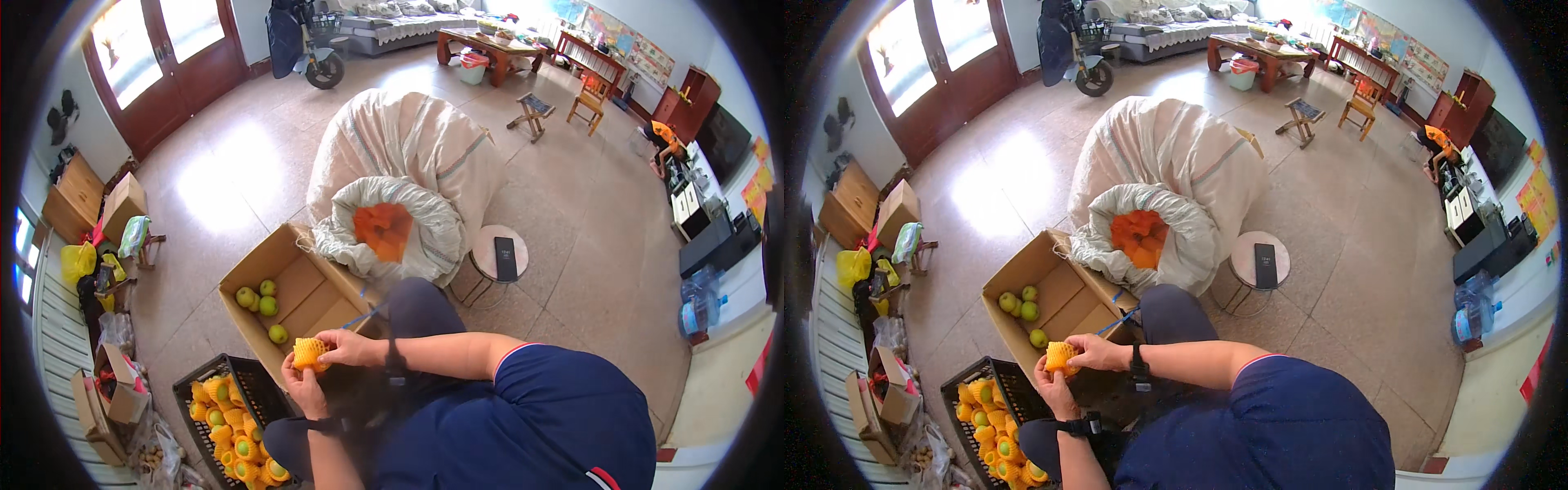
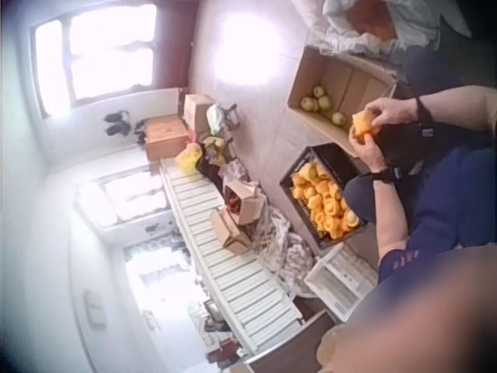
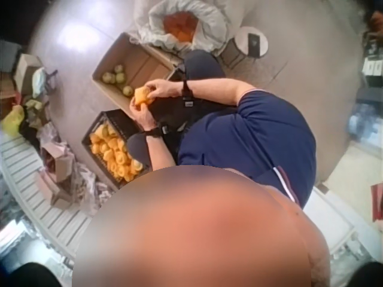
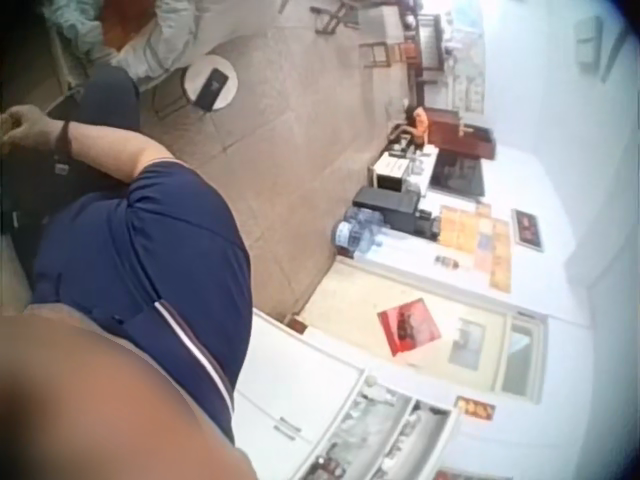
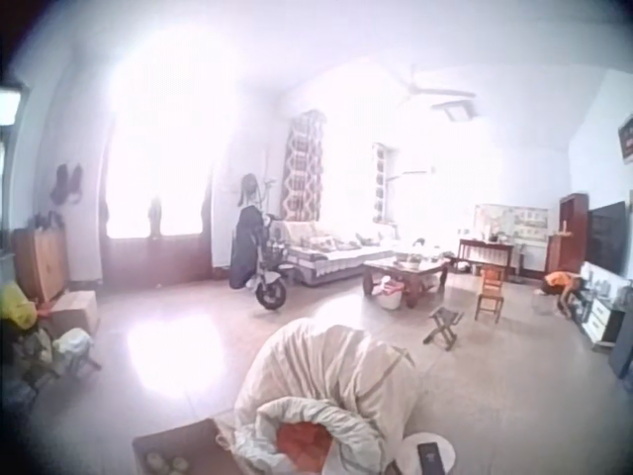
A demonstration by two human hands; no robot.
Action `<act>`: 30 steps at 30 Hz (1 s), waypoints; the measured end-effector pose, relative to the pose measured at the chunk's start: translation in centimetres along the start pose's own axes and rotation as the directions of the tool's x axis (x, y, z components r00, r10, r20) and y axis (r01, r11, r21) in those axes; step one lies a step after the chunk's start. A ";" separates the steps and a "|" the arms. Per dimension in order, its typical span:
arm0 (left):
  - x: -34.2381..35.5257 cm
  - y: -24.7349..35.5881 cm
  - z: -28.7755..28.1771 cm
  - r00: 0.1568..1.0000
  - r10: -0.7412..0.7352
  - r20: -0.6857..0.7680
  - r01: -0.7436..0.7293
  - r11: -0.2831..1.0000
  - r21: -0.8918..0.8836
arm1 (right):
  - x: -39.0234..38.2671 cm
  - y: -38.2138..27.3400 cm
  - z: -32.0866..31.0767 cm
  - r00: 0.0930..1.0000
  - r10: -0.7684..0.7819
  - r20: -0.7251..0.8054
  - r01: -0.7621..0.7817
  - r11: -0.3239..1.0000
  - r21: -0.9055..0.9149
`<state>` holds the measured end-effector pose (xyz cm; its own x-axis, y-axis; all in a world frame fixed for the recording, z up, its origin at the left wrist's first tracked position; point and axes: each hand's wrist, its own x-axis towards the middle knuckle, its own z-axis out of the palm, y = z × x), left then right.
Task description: The person takes foam nets from a large bag and places them onto individual pears before putting them into a black crate.
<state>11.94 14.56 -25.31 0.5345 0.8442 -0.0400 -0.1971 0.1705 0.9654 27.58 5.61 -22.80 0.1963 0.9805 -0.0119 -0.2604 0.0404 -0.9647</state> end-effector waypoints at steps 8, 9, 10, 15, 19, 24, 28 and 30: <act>0.3 -2.6 -1.3 0.991 0.112 -0.069 -0.104 0.989 0.107 | -1.3 -0.2 0.9 0.994 -0.058 -0.094 0.020 0.934 -0.357; 0.2 -2.6 -1.3 0.988 0.132 -0.087 -0.117 0.981 0.156 | -1.4 -0.2 0.8 0.997 -0.019 -0.072 -0.005 0.945 -0.327; 0.0 -2.5 -1.3 0.983 0.151 -0.104 -0.127 0.970 0.207 | -1.5 -0.2 0.9 0.999 0.020 -0.047 -0.033 0.955 -0.296; -0.8 -2.1 -2.1 0.982 0.150 -0.115 -0.119 0.963 0.241 | -0.8 1.6 1.1 0.997 0.039 0.069 -0.039 0.999 -0.001; -0.3 -1.3 -1.0 0.995 0.078 -0.064 -0.057 0.956 0.288 | -1.0 -0.9 -0.3 0.982 0.189 0.020 -0.190 0.980 0.067; 0.4 -1.0 1.2 0.993 0.090 0.075 -0.085 0.994 -0.075 | -0.7 -0.9 -1.6 0.989 0.137 0.051 -0.146 0.910 0.389; -0.1 -1.3 0.2 0.994 0.091 0.052 -0.086 0.992 -0.093 | -0.5 -0.2 -0.6 0.985 0.173 0.020 -0.170 0.930 0.327; -0.1 -1.4 -0.1 0.994 0.091 0.052 -0.087 0.993 -0.074 | -0.5 -0.1 0.0 0.989 0.150 0.005 -0.145 0.950 0.275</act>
<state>12.10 14.26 -26.68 0.5561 0.8288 0.0615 -0.3036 0.1337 0.9434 27.54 5.08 -22.71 0.1499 0.9765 -0.1546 -0.5357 -0.0512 -0.8429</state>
